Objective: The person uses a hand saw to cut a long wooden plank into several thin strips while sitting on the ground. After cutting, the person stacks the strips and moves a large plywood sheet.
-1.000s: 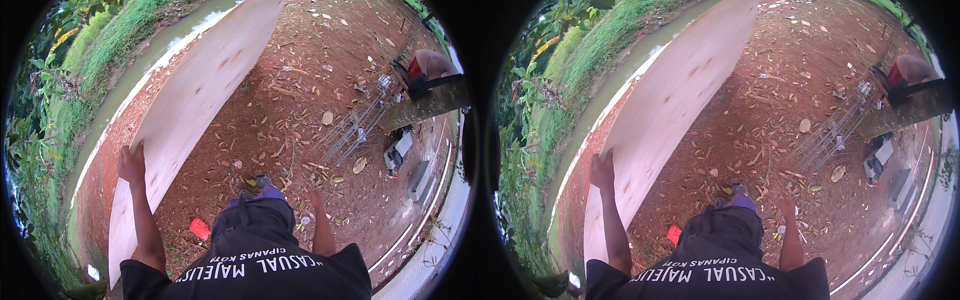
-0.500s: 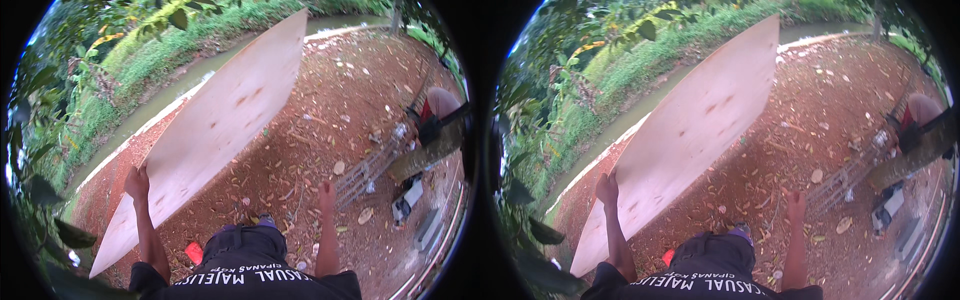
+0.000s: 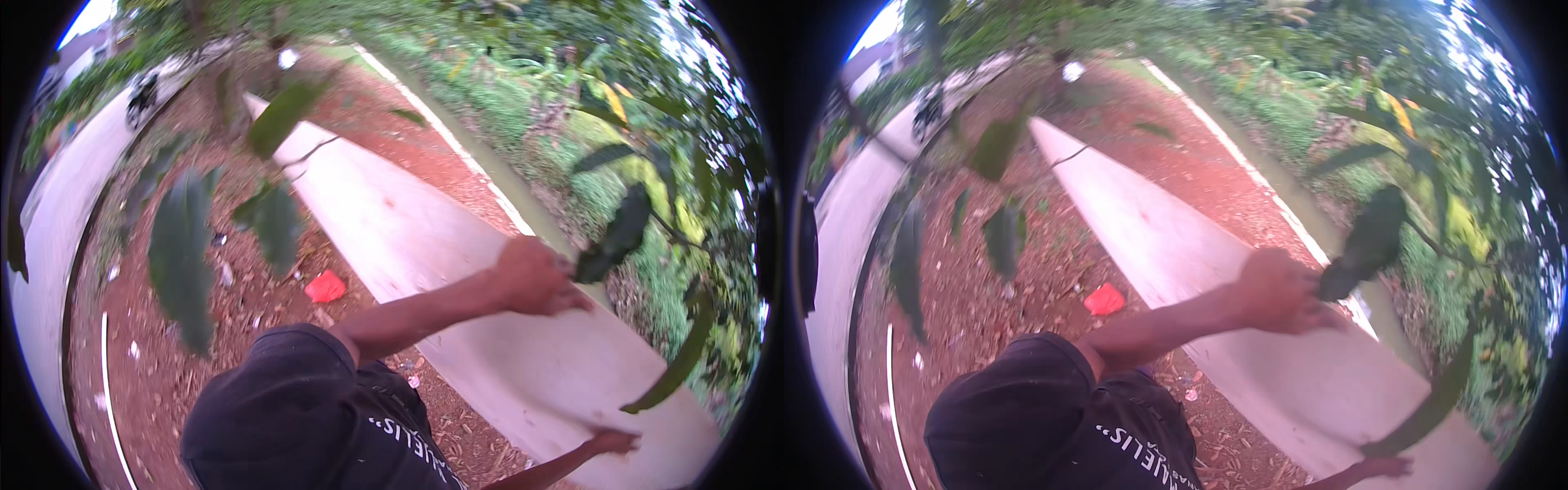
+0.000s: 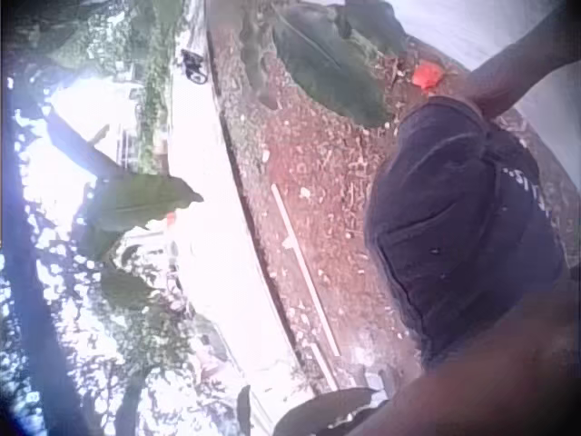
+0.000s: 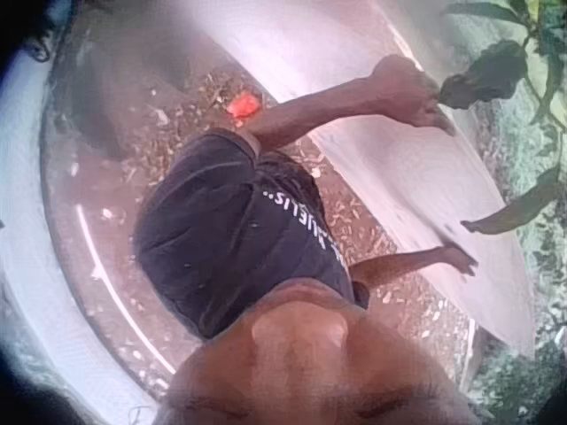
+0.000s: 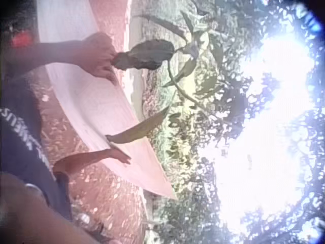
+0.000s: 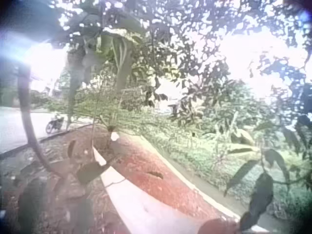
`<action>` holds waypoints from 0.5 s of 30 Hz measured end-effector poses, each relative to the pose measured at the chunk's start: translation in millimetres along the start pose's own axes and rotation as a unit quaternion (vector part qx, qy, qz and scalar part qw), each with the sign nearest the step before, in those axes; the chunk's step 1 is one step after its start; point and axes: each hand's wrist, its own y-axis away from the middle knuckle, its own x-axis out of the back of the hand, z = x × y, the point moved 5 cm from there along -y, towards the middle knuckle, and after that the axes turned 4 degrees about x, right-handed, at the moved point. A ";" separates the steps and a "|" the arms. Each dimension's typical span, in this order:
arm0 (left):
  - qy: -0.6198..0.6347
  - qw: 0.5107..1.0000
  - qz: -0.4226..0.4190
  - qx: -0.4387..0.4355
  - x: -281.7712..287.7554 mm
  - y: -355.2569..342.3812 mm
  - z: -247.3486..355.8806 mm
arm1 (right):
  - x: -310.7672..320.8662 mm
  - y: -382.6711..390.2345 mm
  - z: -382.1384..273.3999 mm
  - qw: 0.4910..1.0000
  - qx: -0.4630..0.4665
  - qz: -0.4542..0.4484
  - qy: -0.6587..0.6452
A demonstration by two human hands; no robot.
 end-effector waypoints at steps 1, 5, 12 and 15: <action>-0.035 0.999 0.008 -0.005 -2.5 7.7 1.2 | -10.7 8.4 -1.5 1.000 -0.003 -0.015 -0.006; 0.015 0.966 0.234 -0.111 50.7 69.2 18.8 | 18.7 41.4 -8.0 1.000 -0.009 -0.017 -0.011; 0.039 0.934 0.300 -0.189 136.7 145.5 -0.6 | 87.5 133.8 -37.3 1.000 -0.024 0.009 -0.014; 0.040 0.985 0.087 -0.144 193.0 200.1 -8.9 | 109.5 191.2 -60.6 0.999 -0.031 0.017 -0.027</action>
